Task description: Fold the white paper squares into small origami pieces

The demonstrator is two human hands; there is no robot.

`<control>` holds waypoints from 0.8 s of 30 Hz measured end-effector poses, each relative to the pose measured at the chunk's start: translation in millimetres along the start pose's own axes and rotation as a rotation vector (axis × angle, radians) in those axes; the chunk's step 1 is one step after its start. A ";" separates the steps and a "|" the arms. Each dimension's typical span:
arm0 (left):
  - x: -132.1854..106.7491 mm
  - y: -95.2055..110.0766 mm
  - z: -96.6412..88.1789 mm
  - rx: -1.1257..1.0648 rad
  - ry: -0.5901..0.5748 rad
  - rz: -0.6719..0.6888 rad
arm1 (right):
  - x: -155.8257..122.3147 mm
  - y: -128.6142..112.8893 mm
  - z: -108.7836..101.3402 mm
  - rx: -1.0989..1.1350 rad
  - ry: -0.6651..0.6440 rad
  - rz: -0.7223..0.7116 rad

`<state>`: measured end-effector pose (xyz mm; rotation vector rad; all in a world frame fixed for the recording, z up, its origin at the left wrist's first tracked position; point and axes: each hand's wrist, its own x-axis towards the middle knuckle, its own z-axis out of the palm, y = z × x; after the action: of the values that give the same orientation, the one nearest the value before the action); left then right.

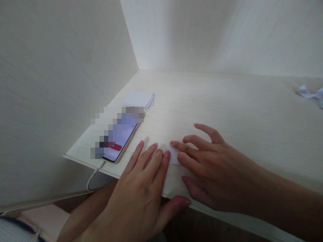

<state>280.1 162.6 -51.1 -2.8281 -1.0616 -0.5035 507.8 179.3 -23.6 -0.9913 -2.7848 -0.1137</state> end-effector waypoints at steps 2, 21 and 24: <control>1.8 2.1 1.3 -0.011 0.000 -0.027 | -1.2 2.6 0.9 -0.003 0.014 0.015; -2.0 23.2 10.7 -0.128 0.124 -0.211 | 6.5 31.9 13.1 0.644 0.194 0.576; -2.4 25.6 10.7 -0.149 0.123 -0.218 | 8.3 30.1 14.3 0.719 0.168 0.609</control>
<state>298.0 143.7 -61.0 -2.7733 -1.3689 -0.7954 518.4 209.6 -35.6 -1.4343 -1.9809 0.7767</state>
